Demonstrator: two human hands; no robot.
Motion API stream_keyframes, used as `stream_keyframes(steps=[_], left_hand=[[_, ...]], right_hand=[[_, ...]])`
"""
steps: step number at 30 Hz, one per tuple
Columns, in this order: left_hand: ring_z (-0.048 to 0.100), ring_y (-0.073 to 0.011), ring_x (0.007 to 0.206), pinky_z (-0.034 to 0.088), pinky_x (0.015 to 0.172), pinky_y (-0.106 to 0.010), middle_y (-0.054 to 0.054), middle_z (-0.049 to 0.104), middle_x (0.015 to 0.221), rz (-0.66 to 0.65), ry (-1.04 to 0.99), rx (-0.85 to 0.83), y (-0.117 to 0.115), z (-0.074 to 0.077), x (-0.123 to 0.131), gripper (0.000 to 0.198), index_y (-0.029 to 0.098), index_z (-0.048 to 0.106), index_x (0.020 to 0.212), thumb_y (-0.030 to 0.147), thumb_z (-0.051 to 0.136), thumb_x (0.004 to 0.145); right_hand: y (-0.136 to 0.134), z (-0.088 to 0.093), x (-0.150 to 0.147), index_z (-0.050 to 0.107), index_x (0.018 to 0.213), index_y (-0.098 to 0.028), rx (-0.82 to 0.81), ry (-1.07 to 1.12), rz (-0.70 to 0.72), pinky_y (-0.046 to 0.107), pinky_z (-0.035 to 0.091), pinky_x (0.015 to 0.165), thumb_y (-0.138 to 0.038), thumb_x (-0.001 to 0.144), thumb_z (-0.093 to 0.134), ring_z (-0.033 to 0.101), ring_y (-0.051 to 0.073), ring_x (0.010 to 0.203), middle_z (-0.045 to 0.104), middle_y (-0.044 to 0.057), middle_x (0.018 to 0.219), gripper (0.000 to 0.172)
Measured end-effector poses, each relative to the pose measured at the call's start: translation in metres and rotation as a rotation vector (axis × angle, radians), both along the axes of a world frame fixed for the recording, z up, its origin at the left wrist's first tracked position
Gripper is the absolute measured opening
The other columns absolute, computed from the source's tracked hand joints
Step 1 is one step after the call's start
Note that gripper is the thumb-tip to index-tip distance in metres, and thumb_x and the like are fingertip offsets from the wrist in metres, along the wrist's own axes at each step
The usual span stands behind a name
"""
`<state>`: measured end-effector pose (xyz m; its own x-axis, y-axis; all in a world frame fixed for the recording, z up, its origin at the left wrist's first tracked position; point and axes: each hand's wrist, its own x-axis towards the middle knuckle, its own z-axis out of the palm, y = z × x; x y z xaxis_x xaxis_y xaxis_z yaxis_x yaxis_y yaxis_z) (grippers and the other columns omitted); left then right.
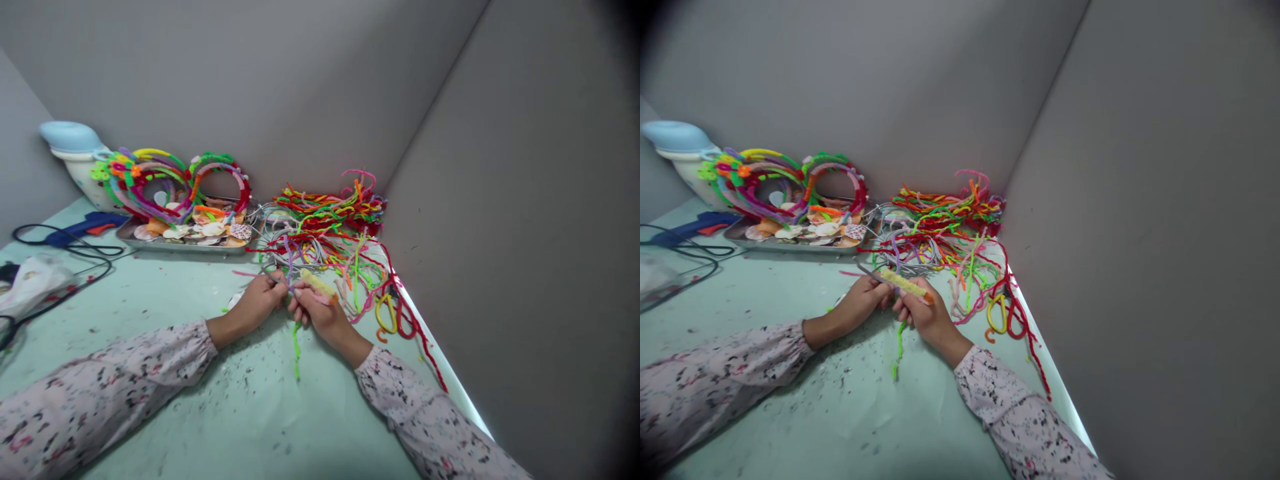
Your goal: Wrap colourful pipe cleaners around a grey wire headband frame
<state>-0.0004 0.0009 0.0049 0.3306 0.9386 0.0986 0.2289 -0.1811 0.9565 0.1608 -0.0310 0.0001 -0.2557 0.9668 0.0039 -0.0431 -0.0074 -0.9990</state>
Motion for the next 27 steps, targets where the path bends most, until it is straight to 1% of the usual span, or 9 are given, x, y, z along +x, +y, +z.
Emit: stream_keyframes(steps=[5,10,13,15,20,23,27], left_hand=[[0.045,-0.0121,0.048,0.034,0.052,-0.026,0.003,0.049,0.047,-0.001,0.021,0.0,0.0,0.001,0.0,0.022,0.019,0.048,0.056,0.022,0.045,0.078],[0.046,-0.0117,0.05,0.034,0.053,-0.026,0.003,0.049,0.05,-0.003,-0.001,-0.002,-0.002,0.007,0.002,0.021,0.019,0.046,0.056,0.022,0.046,0.077],[0.044,-0.0114,0.051,0.033,0.052,-0.025,0.004,0.047,0.051,-0.007,-0.038,0.006,-0.004,0.008,0.002,0.017,0.018,0.046,0.058,0.02,0.046,0.075],[0.043,-0.0114,0.051,0.032,0.052,-0.025,0.004,0.047,0.05,-0.006,-0.05,-0.002,-0.004,0.007,0.002,0.015,0.018,0.048,0.06,0.021,0.047,0.075],[0.042,-0.0113,0.051,0.031,0.051,-0.025,0.004,0.045,0.051,0.006,-0.047,-0.026,-0.004,0.004,0.001,0.02,0.018,0.046,0.061,0.025,0.045,0.08],[0.041,-0.0109,0.053,0.03,0.051,-0.024,0.004,0.045,0.052,0.019,-0.024,-0.016,-0.005,0.007,0.0,0.02,0.018,0.045,0.059,0.022,0.046,0.079],[0.042,-0.0113,0.055,0.03,0.052,-0.025,0.003,0.046,0.055,-0.008,-0.05,-0.019,-0.006,0.011,0.0,0.02,0.018,0.044,0.058,0.021,0.046,0.078]], right_hand=[[0.002,-0.004,0.001,0.053,0.088,-0.02,-0.006,0.024,0.014,0.02,0.039,0.047,-0.038,0.088,0.051,0.054,0.008,0.052,0.061,-0.002,0.069,0.018],[0.0,0.003,-0.001,0.051,0.088,-0.019,0.006,-0.014,-0.017,0.021,0.038,0.045,-0.037,0.086,0.052,0.053,0.009,0.05,0.061,-0.002,0.067,0.017],[-0.002,0.006,-0.003,0.051,0.088,-0.02,0.013,-0.014,-0.015,0.021,0.036,0.044,-0.034,0.085,0.052,0.053,0.01,0.051,0.061,-0.002,0.068,0.015],[-0.002,0.004,-0.003,0.051,0.09,-0.02,0.018,-0.011,-0.015,0.02,0.036,0.044,-0.032,0.086,0.05,0.053,0.009,0.051,0.061,-0.002,0.068,0.013],[-0.001,-0.007,-0.002,0.052,0.096,-0.021,0.078,0.002,-0.002,0.02,0.037,0.046,-0.031,0.089,0.048,0.054,0.009,0.053,0.062,-0.001,0.073,0.013],[-0.001,-0.01,-0.001,0.052,0.099,-0.021,0.11,-0.037,-0.008,0.02,0.038,0.047,-0.033,0.09,0.048,0.055,0.01,0.054,0.062,-0.001,0.073,0.016],[-0.004,-0.009,0.0,0.052,0.101,-0.02,0.16,-0.085,-0.011,0.021,0.04,0.05,-0.034,0.092,0.046,0.054,0.011,0.055,0.059,-0.002,0.068,0.017]])
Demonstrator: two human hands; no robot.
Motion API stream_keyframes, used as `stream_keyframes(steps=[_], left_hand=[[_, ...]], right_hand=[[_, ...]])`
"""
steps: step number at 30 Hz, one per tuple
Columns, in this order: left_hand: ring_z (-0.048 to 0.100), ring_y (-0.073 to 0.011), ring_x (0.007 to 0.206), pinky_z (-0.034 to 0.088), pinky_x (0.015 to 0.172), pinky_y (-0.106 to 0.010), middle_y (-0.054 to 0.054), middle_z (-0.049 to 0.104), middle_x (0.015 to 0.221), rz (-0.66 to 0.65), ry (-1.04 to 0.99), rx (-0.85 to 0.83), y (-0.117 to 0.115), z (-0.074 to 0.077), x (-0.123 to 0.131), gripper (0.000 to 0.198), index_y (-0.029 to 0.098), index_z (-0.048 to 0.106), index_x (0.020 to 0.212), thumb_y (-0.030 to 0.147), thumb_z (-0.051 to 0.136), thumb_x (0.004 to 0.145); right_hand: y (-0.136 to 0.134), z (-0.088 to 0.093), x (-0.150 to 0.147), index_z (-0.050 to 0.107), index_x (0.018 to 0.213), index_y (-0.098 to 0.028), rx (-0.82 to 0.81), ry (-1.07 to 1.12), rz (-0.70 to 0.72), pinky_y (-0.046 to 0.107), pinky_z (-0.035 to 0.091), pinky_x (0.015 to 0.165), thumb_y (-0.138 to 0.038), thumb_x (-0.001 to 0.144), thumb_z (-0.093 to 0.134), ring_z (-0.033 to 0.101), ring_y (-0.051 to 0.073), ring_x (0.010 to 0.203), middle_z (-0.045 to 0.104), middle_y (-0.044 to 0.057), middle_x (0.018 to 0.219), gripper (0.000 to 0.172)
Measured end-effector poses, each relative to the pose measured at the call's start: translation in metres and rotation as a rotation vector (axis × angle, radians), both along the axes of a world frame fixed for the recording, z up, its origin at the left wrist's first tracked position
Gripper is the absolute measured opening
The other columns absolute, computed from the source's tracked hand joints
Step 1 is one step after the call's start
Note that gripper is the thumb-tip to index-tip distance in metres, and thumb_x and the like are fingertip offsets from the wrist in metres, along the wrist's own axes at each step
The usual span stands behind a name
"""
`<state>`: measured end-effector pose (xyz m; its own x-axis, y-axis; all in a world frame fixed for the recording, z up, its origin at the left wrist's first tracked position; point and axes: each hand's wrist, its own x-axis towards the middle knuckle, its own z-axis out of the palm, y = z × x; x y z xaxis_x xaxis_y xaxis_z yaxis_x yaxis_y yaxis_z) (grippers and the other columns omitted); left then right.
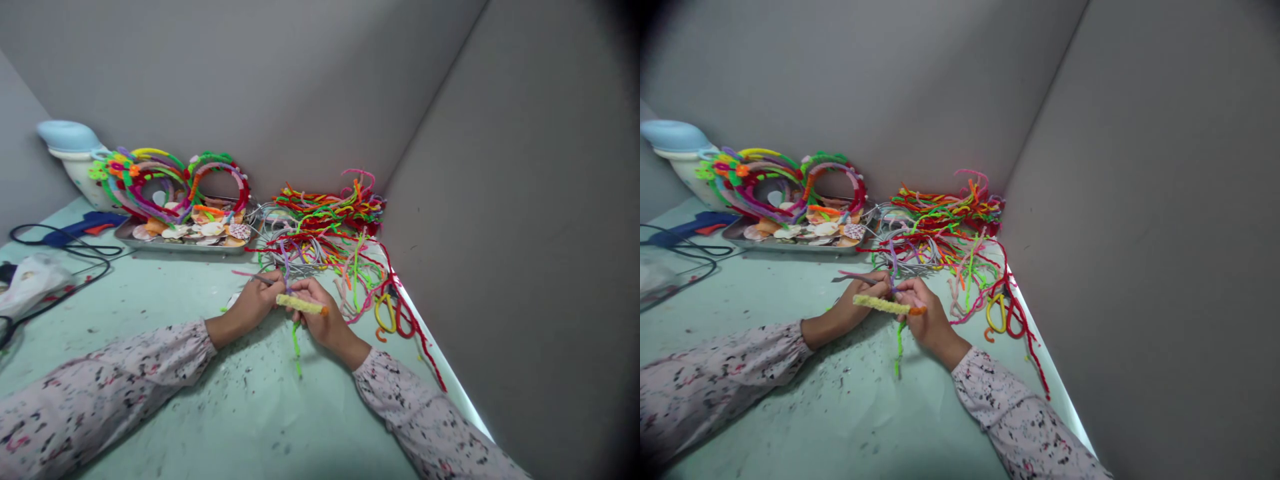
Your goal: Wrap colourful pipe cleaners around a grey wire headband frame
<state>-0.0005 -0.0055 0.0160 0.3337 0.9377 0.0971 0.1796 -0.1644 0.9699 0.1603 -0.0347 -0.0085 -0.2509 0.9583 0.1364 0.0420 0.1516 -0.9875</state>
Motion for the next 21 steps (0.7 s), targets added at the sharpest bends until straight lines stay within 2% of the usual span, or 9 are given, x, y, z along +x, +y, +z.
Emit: stream_keyframes(steps=[8,12,16,21], left_hand=[[0.041,-0.0124,0.054,0.03,0.05,-0.026,0.002,0.046,0.055,0.018,0.055,-0.009,0.0003,0.0004,-0.002,0.02,0.019,0.045,0.057,0.024,0.045,0.077],[0.043,-0.0125,0.053,0.031,0.051,-0.026,0.003,0.047,0.054,0.004,0.079,-0.04,-0.0002,-0.0003,-0.0025,0.014,0.019,0.048,0.061,0.022,0.046,0.074],[0.043,-0.0121,0.052,0.032,0.051,-0.025,0.005,0.047,0.052,-0.013,0.038,-0.061,0.0011,-0.0031,-0.0018,0.016,0.019,0.047,0.063,0.026,0.046,0.077],[0.046,-0.0131,0.057,0.035,0.056,-0.026,0.004,0.049,0.057,-0.02,0.093,0.02,0.0017,-0.0042,-0.0043,0.018,0.019,0.049,0.063,0.025,0.044,0.078]], right_hand=[[-0.0012,-0.0004,-0.0005,0.054,0.101,-0.022,0.003,-0.014,-0.024,0.022,0.041,0.053,-0.034,0.091,0.049,0.055,0.011,0.059,0.06,-0.002,0.073,0.016],[-0.0022,0.0013,0.0001,0.054,0.101,-0.022,0.019,-0.032,-0.034,0.025,0.045,0.06,-0.034,0.091,0.05,0.059,0.014,0.07,0.063,0.0,0.08,0.017],[-0.0019,0.004,0.001,0.054,0.099,-0.022,0.021,-0.062,-0.063,0.024,0.043,0.058,-0.035,0.092,0.047,0.056,0.013,0.065,0.062,0.0,0.076,0.016],[-0.0018,0.0054,0.0,0.052,0.099,-0.022,0.018,-0.067,-0.054,0.023,0.041,0.053,-0.035,0.092,0.048,0.054,0.012,0.06,0.06,-0.002,0.074,0.016]])
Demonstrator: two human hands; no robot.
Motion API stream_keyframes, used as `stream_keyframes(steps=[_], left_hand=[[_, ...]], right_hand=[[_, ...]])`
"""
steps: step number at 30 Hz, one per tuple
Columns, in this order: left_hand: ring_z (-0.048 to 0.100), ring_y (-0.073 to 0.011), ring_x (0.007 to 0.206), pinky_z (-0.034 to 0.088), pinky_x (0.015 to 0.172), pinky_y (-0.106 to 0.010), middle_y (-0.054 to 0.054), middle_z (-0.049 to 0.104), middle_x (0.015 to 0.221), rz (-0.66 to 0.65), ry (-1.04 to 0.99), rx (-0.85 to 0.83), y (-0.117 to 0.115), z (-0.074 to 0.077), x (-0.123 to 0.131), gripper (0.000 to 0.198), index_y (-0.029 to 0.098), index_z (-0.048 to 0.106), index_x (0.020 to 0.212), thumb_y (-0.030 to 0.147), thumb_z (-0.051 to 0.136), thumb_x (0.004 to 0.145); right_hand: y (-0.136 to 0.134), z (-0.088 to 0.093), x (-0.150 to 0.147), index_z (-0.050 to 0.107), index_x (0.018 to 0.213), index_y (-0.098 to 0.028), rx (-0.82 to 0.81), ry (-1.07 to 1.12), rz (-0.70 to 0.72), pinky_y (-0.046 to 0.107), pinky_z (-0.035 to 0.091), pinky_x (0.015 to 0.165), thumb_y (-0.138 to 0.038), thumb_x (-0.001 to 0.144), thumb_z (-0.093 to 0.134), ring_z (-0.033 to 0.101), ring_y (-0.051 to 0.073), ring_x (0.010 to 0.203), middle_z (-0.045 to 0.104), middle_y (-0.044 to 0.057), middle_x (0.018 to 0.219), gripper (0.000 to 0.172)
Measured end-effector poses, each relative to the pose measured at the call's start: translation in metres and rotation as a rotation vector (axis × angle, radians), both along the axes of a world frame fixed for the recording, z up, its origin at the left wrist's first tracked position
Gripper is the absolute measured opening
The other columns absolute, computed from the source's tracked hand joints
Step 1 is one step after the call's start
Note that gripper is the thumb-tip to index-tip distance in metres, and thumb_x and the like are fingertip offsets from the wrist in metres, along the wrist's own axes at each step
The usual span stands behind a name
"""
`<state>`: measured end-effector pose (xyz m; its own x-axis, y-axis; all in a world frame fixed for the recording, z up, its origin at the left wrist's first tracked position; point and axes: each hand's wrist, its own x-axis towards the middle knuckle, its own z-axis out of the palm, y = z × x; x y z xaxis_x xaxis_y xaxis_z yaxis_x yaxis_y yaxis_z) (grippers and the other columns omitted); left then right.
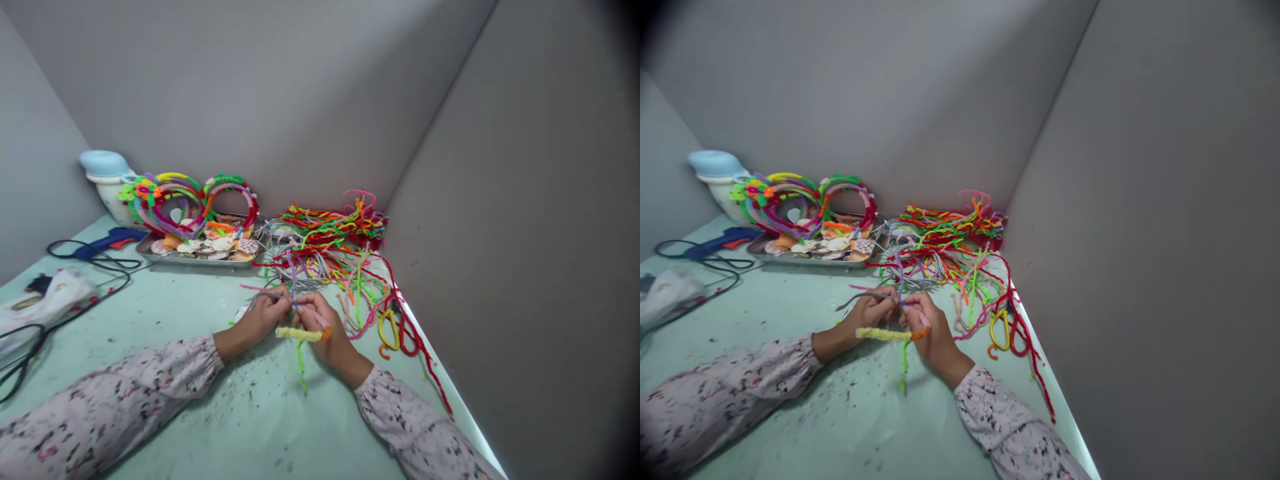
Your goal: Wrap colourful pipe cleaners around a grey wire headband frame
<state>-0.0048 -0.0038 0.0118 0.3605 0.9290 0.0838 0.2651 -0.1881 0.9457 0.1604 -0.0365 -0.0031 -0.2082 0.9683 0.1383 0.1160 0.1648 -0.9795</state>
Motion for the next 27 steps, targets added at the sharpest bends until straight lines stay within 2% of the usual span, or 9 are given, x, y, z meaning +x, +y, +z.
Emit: stream_keyframes(steps=[3,15,19,22,25,27], left_hand=[[0.048,-0.0141,0.059,0.035,0.058,-0.027,0.003,0.05,0.058,-0.001,0.028,0.04,0.0,0.002,-0.001,0.019,0.019,0.047,0.06,0.024,0.043,0.078],[0.045,-0.0137,0.056,0.034,0.054,-0.027,0.002,0.047,0.056,0.036,0.061,0.014,-0.004,0.013,0.002,0.022,0.019,0.043,0.054,0.025,0.044,0.076],[0.046,-0.0136,0.055,0.035,0.054,-0.026,0.003,0.048,0.053,0.055,0.04,-0.021,0.0,0.006,0.004,0.017,0.019,0.048,0.06,0.024,0.046,0.076],[0.047,-0.0129,0.053,0.035,0.053,-0.025,0.004,0.051,0.055,0.033,0.0,-0.029,0.001,0.0,0.004,0.018,0.019,0.051,0.067,0.03,0.049,0.08],[0.047,-0.0121,0.055,0.035,0.052,-0.024,0.005,0.052,0.059,0.027,-0.029,-0.011,0.0,-0.002,0.004,0.016,0.018,0.053,0.077,0.033,0.053,0.081],[0.046,-0.0109,0.055,0.034,0.052,-0.022,0.006,0.051,0.062,0.062,-0.044,0.008,-0.001,-0.002,0.004,0.011,0.019,0.052,0.083,0.03,0.054,0.08]], right_hand=[[-0.002,0.001,-0.001,0.052,0.1,-0.022,0.022,-0.028,0.008,0.023,0.041,0.054,-0.036,0.093,0.047,0.054,0.012,0.06,0.06,-0.002,0.075,0.016],[-0.007,0.005,0.002,0.052,0.104,-0.023,0.116,-0.135,0.018,0.027,0.043,0.059,-0.034,0.094,0.045,0.057,0.015,0.064,0.062,0.0,0.077,0.016],[-0.004,0.002,0.002,0.053,0.103,-0.022,0.105,-0.085,-0.007,0.026,0.043,0.059,-0.035,0.093,0.046,0.057,0.014,0.063,0.062,0.0,0.077,0.018],[-0.002,0.0,0.001,0.053,0.101,-0.022,0.044,0.003,-0.029,0.025,0.043,0.056,-0.037,0.093,0.047,0.056,0.013,0.062,0.062,0.0,0.077,0.019],[0.001,0.0,-0.001,0.054,0.098,-0.021,-0.03,0.09,-0.056,0.024,0.042,0.054,-0.037,0.091,0.049,0.055,0.012,0.06,0.061,-0.001,0.075,0.018],[0.003,0.0,-0.001,0.054,0.096,-0.02,-0.061,0.136,-0.069,0.023,0.042,0.052,-0.036,0.089,0.051,0.054,0.011,0.058,0.061,-0.001,0.073,0.018]])
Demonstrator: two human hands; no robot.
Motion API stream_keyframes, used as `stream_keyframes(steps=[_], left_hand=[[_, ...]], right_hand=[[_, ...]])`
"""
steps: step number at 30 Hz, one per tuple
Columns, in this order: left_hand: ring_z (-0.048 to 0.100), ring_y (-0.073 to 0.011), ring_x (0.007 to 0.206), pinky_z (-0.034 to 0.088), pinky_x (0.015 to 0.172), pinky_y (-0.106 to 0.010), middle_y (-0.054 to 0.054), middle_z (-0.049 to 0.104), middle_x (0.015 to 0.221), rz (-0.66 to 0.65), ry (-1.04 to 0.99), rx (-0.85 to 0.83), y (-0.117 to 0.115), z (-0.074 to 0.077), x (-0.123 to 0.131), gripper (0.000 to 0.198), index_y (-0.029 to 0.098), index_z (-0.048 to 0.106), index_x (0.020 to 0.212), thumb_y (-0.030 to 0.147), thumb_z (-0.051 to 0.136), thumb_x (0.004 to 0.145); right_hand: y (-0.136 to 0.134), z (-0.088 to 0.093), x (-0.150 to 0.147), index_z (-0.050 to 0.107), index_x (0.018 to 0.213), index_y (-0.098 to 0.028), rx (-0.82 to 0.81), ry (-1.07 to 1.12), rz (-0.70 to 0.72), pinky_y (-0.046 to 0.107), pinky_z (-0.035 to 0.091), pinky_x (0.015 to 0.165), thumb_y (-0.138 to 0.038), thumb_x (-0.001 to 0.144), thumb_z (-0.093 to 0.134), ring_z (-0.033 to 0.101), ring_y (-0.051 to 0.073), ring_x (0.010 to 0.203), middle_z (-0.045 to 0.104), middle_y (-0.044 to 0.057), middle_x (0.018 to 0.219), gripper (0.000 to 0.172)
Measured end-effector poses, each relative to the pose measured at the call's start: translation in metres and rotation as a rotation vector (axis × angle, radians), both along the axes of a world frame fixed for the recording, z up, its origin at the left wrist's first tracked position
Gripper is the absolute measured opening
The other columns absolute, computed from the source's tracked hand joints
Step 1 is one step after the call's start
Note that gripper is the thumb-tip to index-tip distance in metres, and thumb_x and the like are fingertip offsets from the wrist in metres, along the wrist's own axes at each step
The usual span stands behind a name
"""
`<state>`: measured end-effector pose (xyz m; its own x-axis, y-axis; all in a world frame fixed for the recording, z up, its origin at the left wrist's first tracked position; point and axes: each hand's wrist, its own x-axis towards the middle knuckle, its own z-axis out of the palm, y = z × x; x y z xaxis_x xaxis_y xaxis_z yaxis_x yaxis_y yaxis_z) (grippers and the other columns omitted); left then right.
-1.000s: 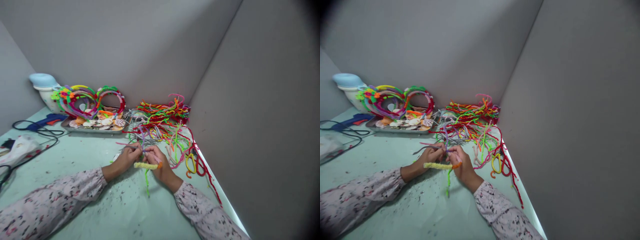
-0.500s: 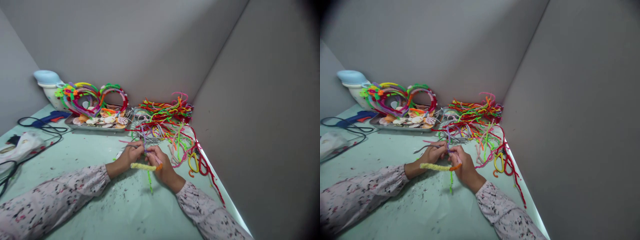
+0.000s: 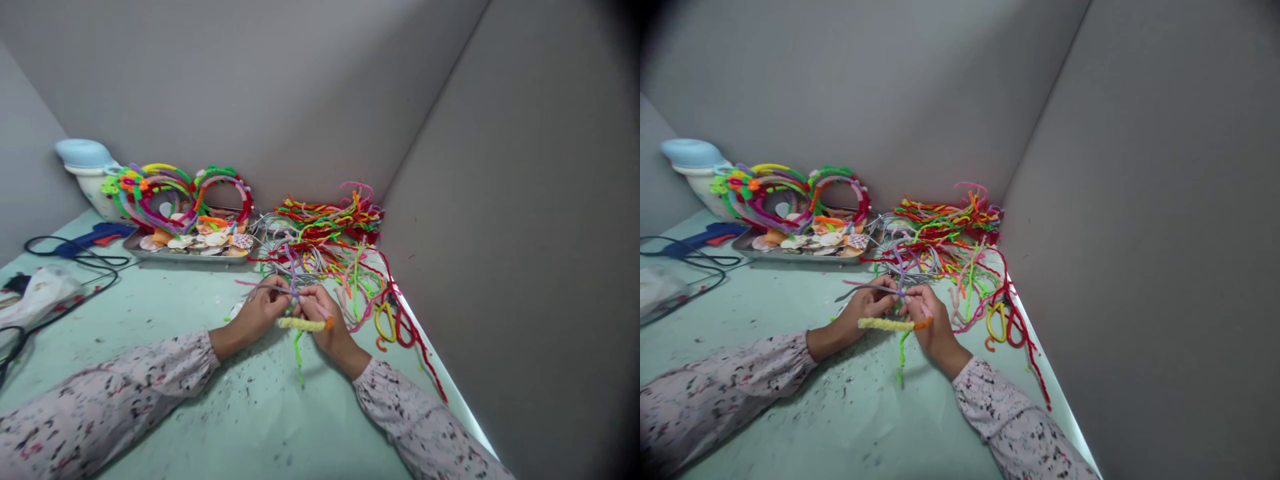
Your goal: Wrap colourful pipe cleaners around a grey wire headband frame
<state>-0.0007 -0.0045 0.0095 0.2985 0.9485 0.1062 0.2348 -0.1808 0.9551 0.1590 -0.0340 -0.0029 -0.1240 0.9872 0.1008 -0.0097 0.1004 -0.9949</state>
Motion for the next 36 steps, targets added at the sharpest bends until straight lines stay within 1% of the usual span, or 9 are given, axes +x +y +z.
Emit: stream_keyframes(steps=[3,7,11,16,20,23,30,33,36], left_hand=[[0.044,-0.0094,0.055,0.034,0.052,-0.021,0.006,0.049,0.066,0.037,-0.055,0.015,0.0,-0.001,0.001,0.013,0.02,0.049,0.087,0.022,0.057,0.076],[0.05,-0.0104,0.062,0.039,0.057,-0.022,0.003,0.055,0.075,0.025,-0.112,0.029,0.002,-0.005,0.001,0.021,0.019,0.053,0.094,0.019,0.059,0.074],[0.053,-0.0116,0.065,0.041,0.06,-0.024,-0.001,0.061,0.084,0.004,-0.067,0.06,0.003,-0.009,0.0,0.022,0.018,0.059,0.099,0.023,0.058,0.078],[0.058,-0.0152,0.077,0.044,0.064,-0.025,-0.007,0.062,0.099,0.028,0.022,0.118,0.003,-0.006,0.0,0.021,0.018,0.065,0.097,0.023,0.057,0.078],[0.058,-0.0167,0.081,0.046,0.067,-0.027,-0.007,0.061,0.1,0.037,0.067,0.132,0.002,-0.003,0.001,0.022,0.018,0.066,0.098,0.027,0.055,0.081],[0.058,-0.0178,0.084,0.046,0.073,-0.029,-0.006,0.062,0.097,0.047,0.108,0.185,0.001,-0.001,0.0,0.022,0.018,0.067,0.097,0.028,0.056,0.081],[0.058,-0.0198,0.091,0.044,0.083,-0.032,-0.006,0.062,0.095,0.048,0.164,0.282,0.004,-0.001,-0.001,0.022,0.019,0.068,0.096,0.029,0.052,0.086],[0.058,-0.0202,0.092,0.044,0.084,-0.032,-0.006,0.063,0.094,0.044,0.178,0.32,0.004,-0.001,-0.001,0.021,0.019,0.068,0.095,0.028,0.051,0.087],[0.058,-0.0196,0.089,0.044,0.082,-0.031,-0.006,0.063,0.092,0.046,0.193,0.33,0.001,0.003,-0.001,0.02,0.018,0.068,0.094,0.027,0.051,0.088]], right_hand=[[0.004,0.0,0.0,0.054,0.094,-0.019,-0.052,0.043,-0.01,0.021,0.039,0.047,-0.036,0.086,0.052,0.053,0.01,0.052,0.061,-0.002,0.067,0.019],[0.008,0.003,0.002,0.051,0.089,-0.019,-0.123,0.081,-0.006,0.019,0.034,0.04,-0.035,0.083,0.052,0.051,0.009,0.045,0.062,-0.002,0.062,0.017],[0.006,0.008,0.003,0.051,0.086,-0.018,-0.105,0.072,-0.002,0.019,0.034,0.041,-0.034,0.084,0.05,0.052,0.009,0.046,0.063,-0.001,0.064,0.015],[0.005,0.009,0.003,0.052,0.084,-0.019,-0.105,0.072,0.006,0.019,0.035,0.04,-0.034,0.083,0.051,0.052,0.009,0.046,0.063,-0.001,0.062,0.016],[0.006,0.009,0.002,0.052,0.084,-0.018,-0.117,0.099,-0.003,0.018,0.034,0.041,-0.032,0.082,0.052,0.052,0.008,0.045,0.063,-0.001,0.062,0.014],[0.008,0.007,0.002,0.053,0.084,-0.018,-0.131,0.128,-0.014,0.018,0.033,0.04,-0.03,0.08,0.053,0.051,0.008,0.044,0.063,-0.001,0.061,0.013],[0.013,-0.004,0.003,0.055,0.089,-0.018,-0.125,0.09,-0.037,0.019,0.033,0.039,-0.037,0.081,0.055,0.048,0.008,0.041,0.06,-0.003,0.058,0.021],[0.011,-0.003,0.003,0.055,0.091,-0.018,-0.112,0.091,-0.041,0.019,0.034,0.041,-0.039,0.082,0.055,0.049,0.008,0.044,0.061,-0.003,0.062,0.023],[0.006,0.004,0.003,0.054,0.09,-0.019,-0.092,0.085,-0.04,0.02,0.035,0.044,-0.037,0.084,0.053,0.051,0.009,0.048,0.061,-0.002,0.065,0.02]])
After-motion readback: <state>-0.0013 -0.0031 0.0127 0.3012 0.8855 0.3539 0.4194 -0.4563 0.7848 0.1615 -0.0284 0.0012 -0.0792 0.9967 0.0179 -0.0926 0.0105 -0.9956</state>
